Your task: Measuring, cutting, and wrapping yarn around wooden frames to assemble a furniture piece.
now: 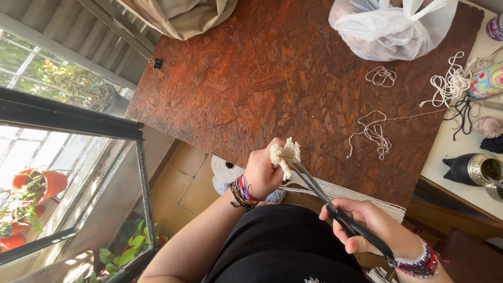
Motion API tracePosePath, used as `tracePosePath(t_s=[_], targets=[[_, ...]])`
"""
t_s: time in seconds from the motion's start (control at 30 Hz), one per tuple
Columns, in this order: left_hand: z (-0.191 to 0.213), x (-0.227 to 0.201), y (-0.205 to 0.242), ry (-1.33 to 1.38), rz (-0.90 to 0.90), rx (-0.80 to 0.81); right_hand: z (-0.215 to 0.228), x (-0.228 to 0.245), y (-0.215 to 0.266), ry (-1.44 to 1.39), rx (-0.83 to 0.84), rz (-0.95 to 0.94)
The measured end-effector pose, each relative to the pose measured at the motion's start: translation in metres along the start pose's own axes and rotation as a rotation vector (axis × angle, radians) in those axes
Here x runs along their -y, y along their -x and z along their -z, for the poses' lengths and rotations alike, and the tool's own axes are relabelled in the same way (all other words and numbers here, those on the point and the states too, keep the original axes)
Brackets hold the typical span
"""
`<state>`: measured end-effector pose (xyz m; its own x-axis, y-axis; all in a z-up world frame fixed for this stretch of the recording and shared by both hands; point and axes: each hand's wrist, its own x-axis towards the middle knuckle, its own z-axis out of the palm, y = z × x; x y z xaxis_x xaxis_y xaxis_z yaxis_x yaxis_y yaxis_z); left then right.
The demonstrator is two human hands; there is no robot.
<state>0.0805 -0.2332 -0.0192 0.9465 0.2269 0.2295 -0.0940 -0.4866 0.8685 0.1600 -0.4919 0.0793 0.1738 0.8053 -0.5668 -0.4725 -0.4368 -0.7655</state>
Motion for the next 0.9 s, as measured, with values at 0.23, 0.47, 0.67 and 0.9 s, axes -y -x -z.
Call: tracePosePath(t_s=[0.23,0.47,0.67,0.9], targets=[[0.001,0.0,-0.001,-0.078,-0.055,0.031,-0.002,0.003,-0.008,0.003,0.028,-0.033],[0.0,0.002,0.006,-0.201,-0.184,0.038,-0.003,0.005,-0.018,0.029,0.132,0.125],[-0.006,-0.004,0.007,-0.281,-0.274,0.032,-0.011,0.011,-0.033,0.089,0.171,0.23],[-0.02,0.004,0.013,-0.286,-0.242,0.061,-0.031,0.033,-0.049,0.146,0.095,0.376]])
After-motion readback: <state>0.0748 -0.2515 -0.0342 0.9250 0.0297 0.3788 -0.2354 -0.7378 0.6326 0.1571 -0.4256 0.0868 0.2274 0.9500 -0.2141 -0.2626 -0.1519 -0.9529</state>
